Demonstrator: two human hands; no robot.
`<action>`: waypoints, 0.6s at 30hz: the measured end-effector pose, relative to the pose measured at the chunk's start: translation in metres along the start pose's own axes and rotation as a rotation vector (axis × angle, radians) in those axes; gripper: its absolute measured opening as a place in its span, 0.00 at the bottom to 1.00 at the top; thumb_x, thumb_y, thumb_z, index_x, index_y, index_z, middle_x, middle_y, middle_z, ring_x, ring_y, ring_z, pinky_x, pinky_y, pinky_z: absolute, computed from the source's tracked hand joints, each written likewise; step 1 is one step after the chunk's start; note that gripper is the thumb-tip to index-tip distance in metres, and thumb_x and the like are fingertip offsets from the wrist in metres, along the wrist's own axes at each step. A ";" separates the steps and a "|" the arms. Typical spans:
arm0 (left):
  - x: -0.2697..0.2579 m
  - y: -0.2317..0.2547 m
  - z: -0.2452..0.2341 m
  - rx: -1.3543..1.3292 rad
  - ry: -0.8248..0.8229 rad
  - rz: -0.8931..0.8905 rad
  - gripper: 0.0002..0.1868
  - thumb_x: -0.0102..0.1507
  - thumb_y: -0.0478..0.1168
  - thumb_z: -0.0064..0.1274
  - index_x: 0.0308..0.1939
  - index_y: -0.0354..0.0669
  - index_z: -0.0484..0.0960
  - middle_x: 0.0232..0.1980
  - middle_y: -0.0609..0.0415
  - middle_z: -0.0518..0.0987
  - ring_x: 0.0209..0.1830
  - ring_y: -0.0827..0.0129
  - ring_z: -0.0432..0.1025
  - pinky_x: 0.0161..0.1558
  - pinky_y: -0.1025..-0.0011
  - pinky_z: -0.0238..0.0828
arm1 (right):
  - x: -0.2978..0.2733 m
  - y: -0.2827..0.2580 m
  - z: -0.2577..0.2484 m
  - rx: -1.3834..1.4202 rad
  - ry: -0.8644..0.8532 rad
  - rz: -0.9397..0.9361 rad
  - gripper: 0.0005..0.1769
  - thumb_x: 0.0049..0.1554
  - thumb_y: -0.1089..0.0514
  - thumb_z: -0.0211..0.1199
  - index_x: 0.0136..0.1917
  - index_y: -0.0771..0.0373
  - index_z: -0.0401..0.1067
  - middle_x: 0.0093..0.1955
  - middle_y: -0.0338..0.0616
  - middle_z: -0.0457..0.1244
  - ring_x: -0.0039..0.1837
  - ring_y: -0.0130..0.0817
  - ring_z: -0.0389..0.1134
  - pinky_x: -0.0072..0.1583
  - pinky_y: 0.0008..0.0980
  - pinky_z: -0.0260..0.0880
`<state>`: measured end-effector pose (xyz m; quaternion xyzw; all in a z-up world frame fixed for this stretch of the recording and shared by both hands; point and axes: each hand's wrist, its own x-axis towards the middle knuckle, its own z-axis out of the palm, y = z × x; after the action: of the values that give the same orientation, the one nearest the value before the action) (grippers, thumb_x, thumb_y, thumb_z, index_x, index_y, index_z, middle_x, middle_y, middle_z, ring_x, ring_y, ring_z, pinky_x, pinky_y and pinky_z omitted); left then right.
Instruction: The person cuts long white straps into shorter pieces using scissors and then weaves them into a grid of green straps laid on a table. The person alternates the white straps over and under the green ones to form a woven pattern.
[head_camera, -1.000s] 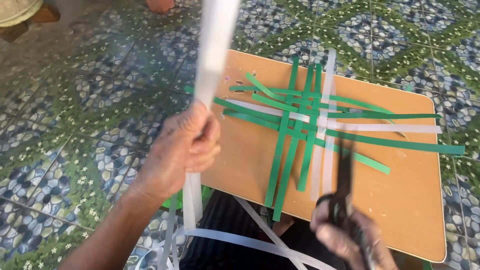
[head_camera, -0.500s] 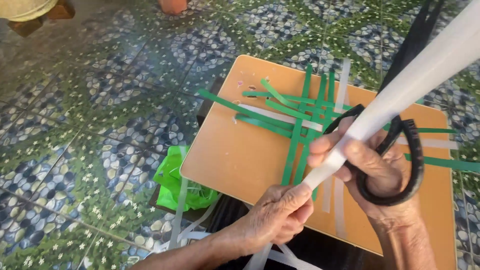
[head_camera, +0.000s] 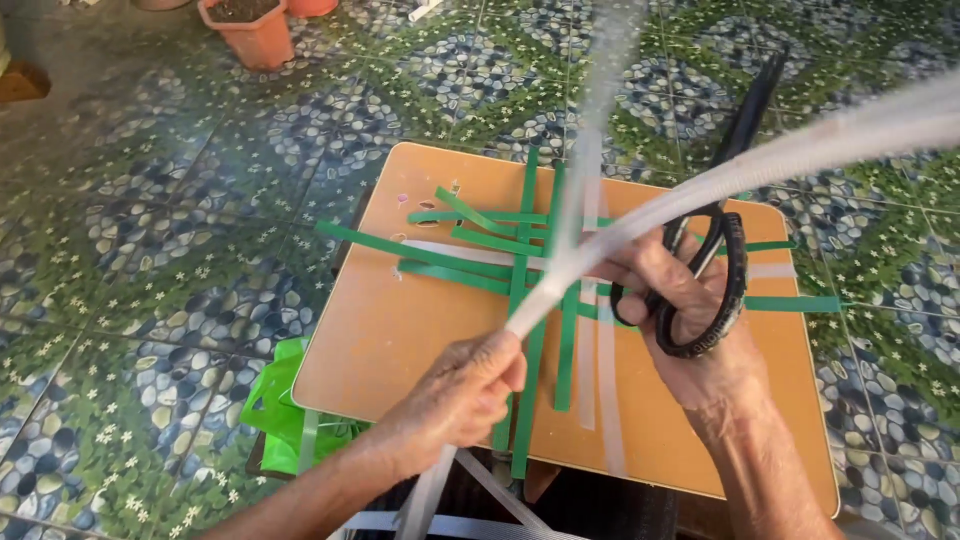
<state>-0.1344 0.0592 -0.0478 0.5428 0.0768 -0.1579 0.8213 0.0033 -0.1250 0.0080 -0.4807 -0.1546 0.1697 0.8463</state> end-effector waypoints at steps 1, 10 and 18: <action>0.002 0.004 -0.001 -0.055 0.044 0.022 0.22 0.71 0.57 0.41 0.33 0.47 0.76 0.17 0.70 0.56 0.11 0.82 0.47 0.11 0.79 0.40 | 0.000 -0.006 -0.002 -0.062 0.006 0.025 0.07 0.56 0.56 0.66 0.45 0.60 0.72 0.51 0.49 0.67 0.53 0.41 0.73 0.35 0.21 0.56; 0.040 0.047 0.016 -0.141 0.110 0.099 0.26 0.65 0.63 0.44 0.31 0.44 0.74 0.17 0.68 0.48 0.12 0.81 0.41 0.13 0.76 0.33 | -0.018 -0.065 -0.061 -0.453 0.501 0.071 0.13 0.58 0.56 0.64 0.50 0.66 0.68 0.43 0.53 0.67 0.40 0.33 0.67 0.35 0.21 0.57; 0.051 0.062 0.032 -0.041 0.077 0.072 0.27 0.66 0.62 0.42 0.34 0.40 0.73 0.18 0.66 0.50 0.14 0.80 0.40 0.15 0.75 0.35 | -0.109 -0.085 -0.208 -1.657 0.779 0.283 0.28 0.64 0.37 0.54 0.51 0.65 0.74 0.45 0.56 0.70 0.48 0.54 0.69 0.50 0.50 0.65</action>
<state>-0.0664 0.0432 0.0036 0.5339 0.0920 -0.1054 0.8339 0.0058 -0.3724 -0.0311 -0.9698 0.1290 -0.0666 0.1961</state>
